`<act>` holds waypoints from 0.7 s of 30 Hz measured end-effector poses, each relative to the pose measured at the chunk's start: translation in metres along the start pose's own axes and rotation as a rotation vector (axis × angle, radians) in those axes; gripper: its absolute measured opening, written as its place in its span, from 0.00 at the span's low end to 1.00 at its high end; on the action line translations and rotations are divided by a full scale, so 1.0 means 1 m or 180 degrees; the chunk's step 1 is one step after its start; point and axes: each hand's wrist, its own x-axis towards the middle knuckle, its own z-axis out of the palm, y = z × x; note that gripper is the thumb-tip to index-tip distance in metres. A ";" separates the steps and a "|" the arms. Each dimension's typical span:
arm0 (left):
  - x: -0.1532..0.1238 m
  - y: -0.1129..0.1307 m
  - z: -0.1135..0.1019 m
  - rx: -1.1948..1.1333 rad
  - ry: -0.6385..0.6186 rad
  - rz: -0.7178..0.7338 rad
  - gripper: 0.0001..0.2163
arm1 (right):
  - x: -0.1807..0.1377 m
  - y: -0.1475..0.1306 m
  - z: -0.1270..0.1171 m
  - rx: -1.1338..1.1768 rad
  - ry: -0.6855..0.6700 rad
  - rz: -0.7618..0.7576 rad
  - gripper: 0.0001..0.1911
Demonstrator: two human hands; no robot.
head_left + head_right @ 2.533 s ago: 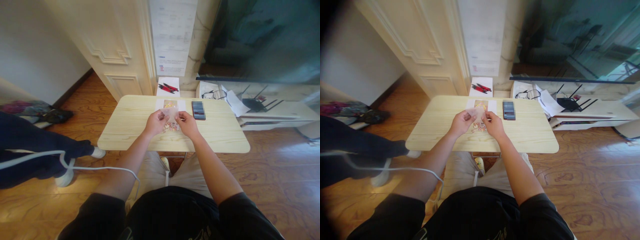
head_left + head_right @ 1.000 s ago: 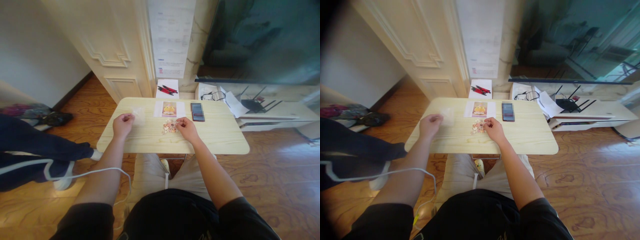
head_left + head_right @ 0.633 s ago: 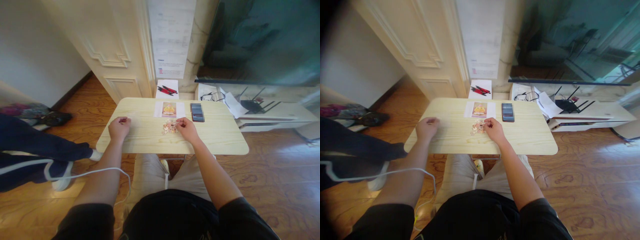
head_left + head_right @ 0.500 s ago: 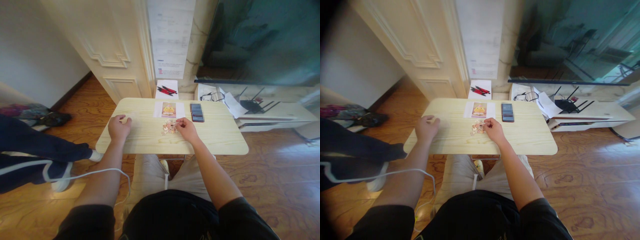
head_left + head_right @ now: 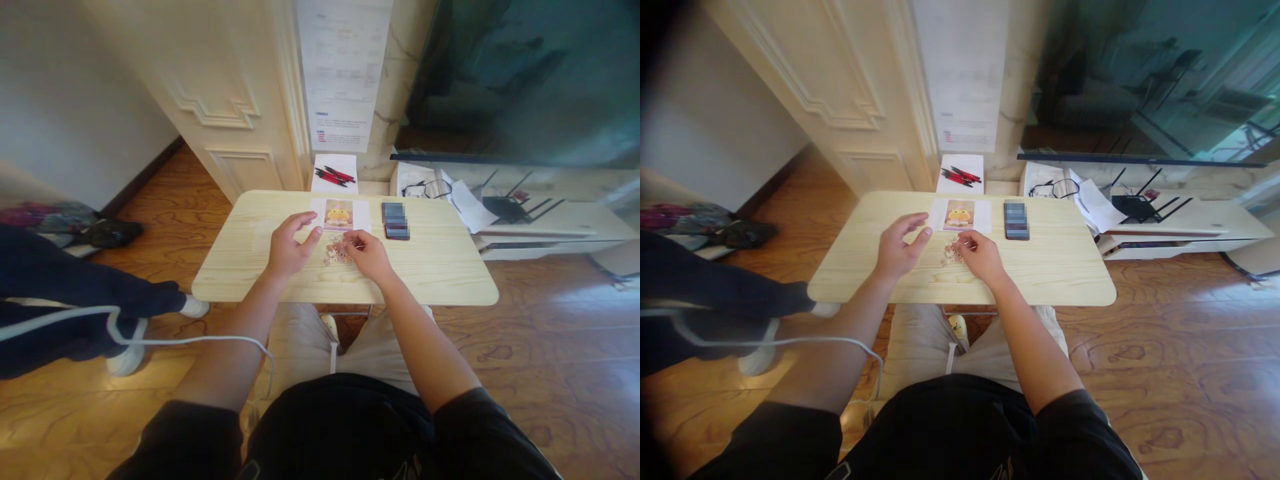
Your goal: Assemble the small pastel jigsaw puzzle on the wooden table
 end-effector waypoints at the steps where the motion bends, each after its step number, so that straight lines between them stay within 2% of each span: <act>1: -0.003 0.001 0.005 -0.0092 -0.0065 -0.0025 0.18 | 0.000 0.001 0.001 -0.0005 -0.0012 -0.0024 0.14; 5: -0.015 0.003 0.022 -0.0173 -0.0387 -0.0091 0.16 | -0.002 0.003 0.005 0.0013 -0.0027 -0.0050 0.14; 8: -0.021 0.003 0.020 -0.0136 -0.0238 -0.0193 0.15 | -0.002 0.000 0.007 -0.0026 -0.0054 -0.0121 0.14; 12: -0.026 0.002 -0.004 -0.0094 0.0065 -0.0354 0.15 | 0.000 -0.011 0.018 -0.0064 -0.0177 -0.0219 0.15; 17: -0.033 0.001 -0.040 -0.0126 0.0347 -0.0462 0.14 | 0.004 -0.027 0.045 0.0059 -0.0397 -0.0251 0.18; 21: -0.039 0.000 -0.056 -0.0165 0.0451 -0.0557 0.14 | 0.002 -0.042 0.062 0.0091 -0.0520 -0.0349 0.20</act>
